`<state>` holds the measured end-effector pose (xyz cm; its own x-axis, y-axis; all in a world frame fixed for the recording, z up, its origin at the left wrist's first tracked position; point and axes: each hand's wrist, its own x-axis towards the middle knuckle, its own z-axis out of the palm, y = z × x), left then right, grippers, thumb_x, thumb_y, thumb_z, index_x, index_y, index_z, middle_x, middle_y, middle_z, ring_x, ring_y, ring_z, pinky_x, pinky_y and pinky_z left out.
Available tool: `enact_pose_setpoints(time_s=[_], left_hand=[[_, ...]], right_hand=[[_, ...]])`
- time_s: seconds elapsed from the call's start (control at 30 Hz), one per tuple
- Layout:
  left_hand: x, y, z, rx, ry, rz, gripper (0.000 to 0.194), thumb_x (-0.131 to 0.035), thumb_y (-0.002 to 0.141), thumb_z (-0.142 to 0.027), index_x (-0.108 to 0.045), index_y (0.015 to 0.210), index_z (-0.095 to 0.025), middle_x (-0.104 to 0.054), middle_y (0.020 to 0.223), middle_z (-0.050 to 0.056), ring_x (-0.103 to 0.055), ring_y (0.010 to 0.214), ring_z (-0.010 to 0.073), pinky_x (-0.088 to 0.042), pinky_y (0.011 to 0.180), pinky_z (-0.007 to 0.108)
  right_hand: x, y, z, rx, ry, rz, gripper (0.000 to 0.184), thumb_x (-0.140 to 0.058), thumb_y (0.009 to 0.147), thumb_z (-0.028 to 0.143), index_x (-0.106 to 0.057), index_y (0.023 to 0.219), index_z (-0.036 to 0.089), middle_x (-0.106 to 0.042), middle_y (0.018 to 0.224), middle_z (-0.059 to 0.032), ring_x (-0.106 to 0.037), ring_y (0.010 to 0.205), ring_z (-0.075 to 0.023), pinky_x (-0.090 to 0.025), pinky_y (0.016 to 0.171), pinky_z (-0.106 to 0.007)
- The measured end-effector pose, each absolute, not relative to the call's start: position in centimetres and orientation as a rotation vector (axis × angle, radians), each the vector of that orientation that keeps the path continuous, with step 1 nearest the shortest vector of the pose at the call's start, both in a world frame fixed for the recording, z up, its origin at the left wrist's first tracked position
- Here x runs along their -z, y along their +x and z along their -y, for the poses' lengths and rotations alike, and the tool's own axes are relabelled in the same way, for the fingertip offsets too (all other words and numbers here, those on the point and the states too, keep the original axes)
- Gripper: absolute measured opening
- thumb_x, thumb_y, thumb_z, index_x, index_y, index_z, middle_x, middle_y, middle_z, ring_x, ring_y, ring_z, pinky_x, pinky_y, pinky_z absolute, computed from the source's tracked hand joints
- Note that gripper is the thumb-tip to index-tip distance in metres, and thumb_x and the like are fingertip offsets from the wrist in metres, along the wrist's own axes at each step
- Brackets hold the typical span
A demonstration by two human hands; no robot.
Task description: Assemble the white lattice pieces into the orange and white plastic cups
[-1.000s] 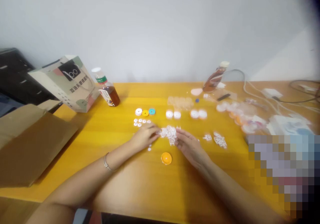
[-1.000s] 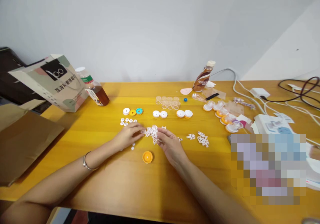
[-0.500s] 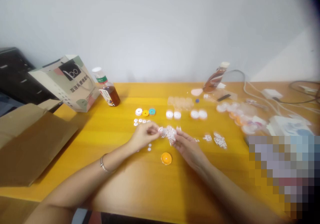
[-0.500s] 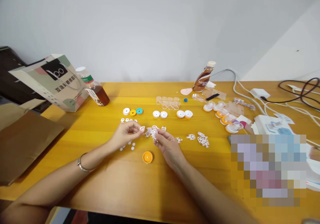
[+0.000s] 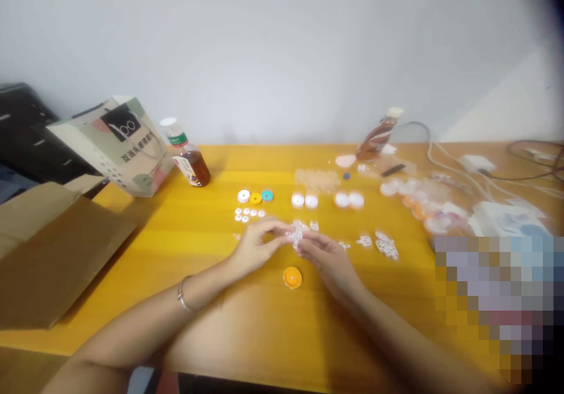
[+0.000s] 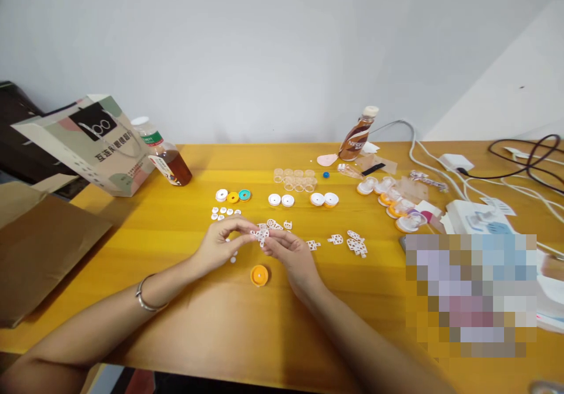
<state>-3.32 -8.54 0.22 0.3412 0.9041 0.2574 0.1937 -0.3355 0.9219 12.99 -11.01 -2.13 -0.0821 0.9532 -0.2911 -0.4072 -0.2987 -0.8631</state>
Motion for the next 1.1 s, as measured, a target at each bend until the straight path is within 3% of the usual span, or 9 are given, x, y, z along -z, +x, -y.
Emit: enact_pose_setpoints(time_s=[0.43,0.6,1.1], left_hand=[[1.1,-3.2,8.3,-1.158,1.789,-0.928,0.015,-0.064,0.072,-0.022,-0.068,0.086,-0.019,-0.056,0.082,0.004,-0.054,0.078,0.0131,-0.046,0.072,0.026],[1.8,-2.9,8.4,-1.204,1.673,-0.906,0.015,-0.063,0.074,-0.023,-0.068,0.088,-0.020,-0.059,0.085,0.005,-0.056,0.083,0.0147,-0.044,0.079,0.028],[1.9,-2.4,9.2,-1.245,1.567,-0.930,0.017,-0.062,0.074,-0.023,-0.068,0.090,-0.018,-0.062,0.088,0.006,-0.058,0.084,0.0150,-0.047,0.077,0.027]], right_hand=[[1.8,12.8,11.4,-1.533,-1.094,0.913,0.022,-0.072,0.063,0.031,-0.069,0.081,0.021,-0.070,0.083,-0.0030,-0.063,0.072,-0.0152,-0.050,0.075,-0.033],[1.8,12.8,11.4,-1.566,-1.053,0.861,0.022,-0.072,0.063,0.029,-0.069,0.083,0.022,-0.071,0.085,-0.0021,-0.063,0.073,-0.0142,-0.050,0.077,-0.033],[1.4,12.7,11.7,-1.555,-1.037,0.891,0.019,-0.070,0.065,0.026,-0.069,0.084,0.023,-0.070,0.084,-0.0012,-0.062,0.075,-0.0139,-0.049,0.077,-0.031]])
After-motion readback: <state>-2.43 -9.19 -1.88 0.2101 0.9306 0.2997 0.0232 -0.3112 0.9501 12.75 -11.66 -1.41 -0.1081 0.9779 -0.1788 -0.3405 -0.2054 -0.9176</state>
